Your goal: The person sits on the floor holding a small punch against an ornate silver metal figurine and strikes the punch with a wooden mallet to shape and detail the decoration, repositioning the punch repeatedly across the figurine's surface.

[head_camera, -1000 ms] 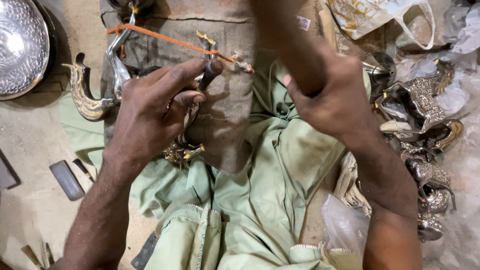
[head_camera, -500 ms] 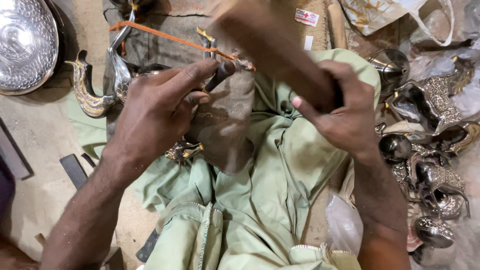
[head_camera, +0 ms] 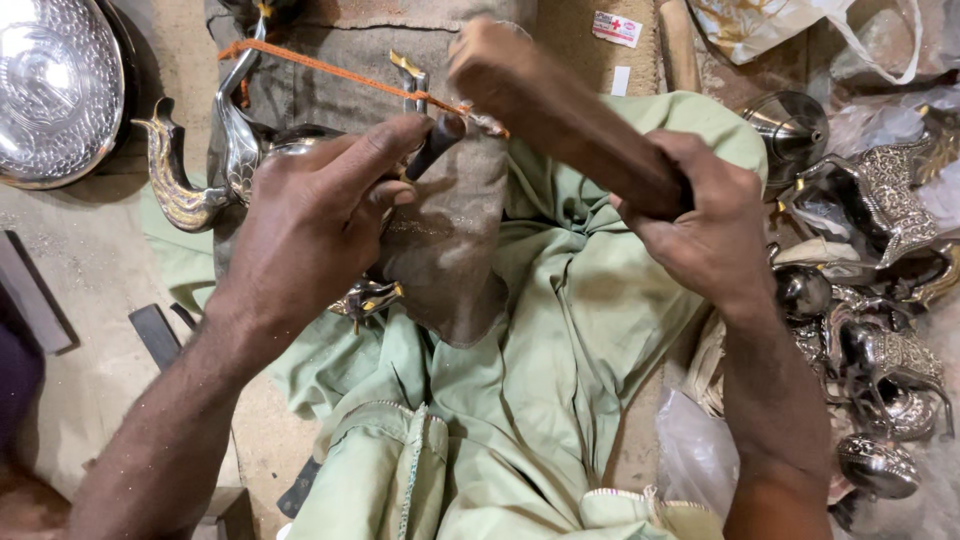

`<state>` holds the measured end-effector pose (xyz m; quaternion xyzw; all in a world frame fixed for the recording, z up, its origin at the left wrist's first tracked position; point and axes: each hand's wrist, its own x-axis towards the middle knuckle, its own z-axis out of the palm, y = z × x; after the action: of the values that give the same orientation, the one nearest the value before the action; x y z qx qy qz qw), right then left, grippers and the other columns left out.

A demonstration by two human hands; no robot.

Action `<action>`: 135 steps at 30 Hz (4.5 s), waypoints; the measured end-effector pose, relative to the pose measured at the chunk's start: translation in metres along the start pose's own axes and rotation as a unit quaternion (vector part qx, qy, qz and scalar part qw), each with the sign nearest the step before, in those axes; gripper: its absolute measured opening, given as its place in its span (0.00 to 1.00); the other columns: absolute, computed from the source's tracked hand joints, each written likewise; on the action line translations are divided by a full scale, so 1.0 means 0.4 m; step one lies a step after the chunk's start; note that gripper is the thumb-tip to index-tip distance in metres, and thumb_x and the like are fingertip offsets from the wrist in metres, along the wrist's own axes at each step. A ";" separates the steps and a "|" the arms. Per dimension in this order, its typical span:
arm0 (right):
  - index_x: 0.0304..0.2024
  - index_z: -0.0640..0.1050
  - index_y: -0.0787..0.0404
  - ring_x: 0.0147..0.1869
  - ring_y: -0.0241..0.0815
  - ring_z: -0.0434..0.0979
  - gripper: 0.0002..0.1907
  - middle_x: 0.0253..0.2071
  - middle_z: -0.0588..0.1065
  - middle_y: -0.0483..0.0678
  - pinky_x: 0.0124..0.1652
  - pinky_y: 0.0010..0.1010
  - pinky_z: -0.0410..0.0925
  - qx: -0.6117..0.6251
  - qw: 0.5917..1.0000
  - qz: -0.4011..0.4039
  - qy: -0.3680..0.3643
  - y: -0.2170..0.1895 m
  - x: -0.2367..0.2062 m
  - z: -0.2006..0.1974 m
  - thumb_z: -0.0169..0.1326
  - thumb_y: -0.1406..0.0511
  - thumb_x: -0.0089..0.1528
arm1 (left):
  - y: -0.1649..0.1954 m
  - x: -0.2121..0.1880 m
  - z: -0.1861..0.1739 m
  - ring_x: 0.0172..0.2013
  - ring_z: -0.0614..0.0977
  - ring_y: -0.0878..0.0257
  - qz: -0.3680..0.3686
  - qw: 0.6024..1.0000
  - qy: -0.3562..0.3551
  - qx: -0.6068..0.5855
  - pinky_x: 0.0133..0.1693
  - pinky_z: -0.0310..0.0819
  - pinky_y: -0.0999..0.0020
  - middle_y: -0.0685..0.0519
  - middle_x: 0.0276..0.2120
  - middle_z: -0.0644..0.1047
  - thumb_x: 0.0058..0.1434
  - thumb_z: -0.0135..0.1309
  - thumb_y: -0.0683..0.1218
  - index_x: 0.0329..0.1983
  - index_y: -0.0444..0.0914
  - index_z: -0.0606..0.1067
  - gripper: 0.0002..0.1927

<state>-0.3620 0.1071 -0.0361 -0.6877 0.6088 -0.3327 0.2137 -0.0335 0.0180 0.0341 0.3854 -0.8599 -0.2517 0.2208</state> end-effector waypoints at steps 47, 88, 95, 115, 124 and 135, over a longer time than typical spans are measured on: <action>0.48 0.73 0.60 0.34 0.39 0.80 0.15 0.32 0.76 0.49 0.35 0.31 0.77 0.160 0.987 0.031 -0.001 -0.050 0.028 0.055 0.67 0.63 0.69 | -0.010 0.008 -0.025 0.34 0.84 0.49 0.026 0.999 -0.035 -0.022 0.37 0.78 0.54 0.43 0.38 0.82 0.62 0.57 0.34 0.68 0.42 0.71 0.30; 0.53 0.65 0.64 0.33 0.29 0.71 0.24 0.34 0.71 0.42 0.33 0.22 0.68 0.321 0.903 0.283 0.048 -0.117 -0.352 0.262 0.63 0.71 0.61 | 0.000 0.155 -0.088 0.25 0.83 0.52 0.082 0.924 -0.366 0.073 0.29 0.74 0.49 0.47 0.25 0.82 0.57 0.61 0.44 0.65 0.56 0.73 0.31; 0.58 0.61 0.58 0.34 0.33 0.75 0.29 0.36 0.73 0.42 0.35 0.25 0.74 0.416 0.858 0.234 0.189 -0.163 -0.318 0.246 0.62 0.65 0.61 | 0.005 0.162 -0.094 0.25 0.83 0.51 0.093 0.923 -0.371 0.034 0.29 0.73 0.48 0.47 0.25 0.81 0.55 0.62 0.47 0.66 0.57 0.71 0.33; 0.60 0.65 0.63 0.36 0.33 0.76 0.28 0.36 0.75 0.43 0.40 0.26 0.73 0.294 0.924 0.187 0.155 -0.132 -0.280 0.195 0.64 0.64 0.63 | -0.064 0.131 -0.095 0.22 0.81 0.51 0.120 0.945 -0.300 -0.056 0.26 0.71 0.50 0.45 0.28 0.83 0.55 0.62 0.43 0.68 0.53 0.71 0.35; 0.53 0.71 0.69 0.34 0.38 0.77 0.23 0.34 0.76 0.49 0.41 0.33 0.73 0.063 0.982 0.152 0.090 -0.103 -0.293 0.181 0.63 0.61 0.63 | -0.060 0.128 -0.099 0.22 0.82 0.54 0.084 0.940 -0.329 -0.025 0.28 0.72 0.51 0.49 0.25 0.82 0.56 0.61 0.46 0.67 0.56 0.71 0.33; 0.51 0.69 0.68 0.28 0.37 0.74 0.23 0.33 0.75 0.50 0.28 0.30 0.70 0.223 0.947 0.196 0.121 -0.115 -0.298 0.188 0.65 0.62 0.63 | -0.053 0.129 -0.107 0.23 0.83 0.56 0.103 0.936 -0.332 -0.054 0.29 0.73 0.52 0.49 0.26 0.83 0.57 0.61 0.47 0.67 0.56 0.72 0.32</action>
<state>-0.2805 0.2231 -0.0793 -0.4443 0.6628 -0.4926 0.3474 -0.0285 -0.0456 0.0642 0.1770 -0.9043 -0.3871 -0.0320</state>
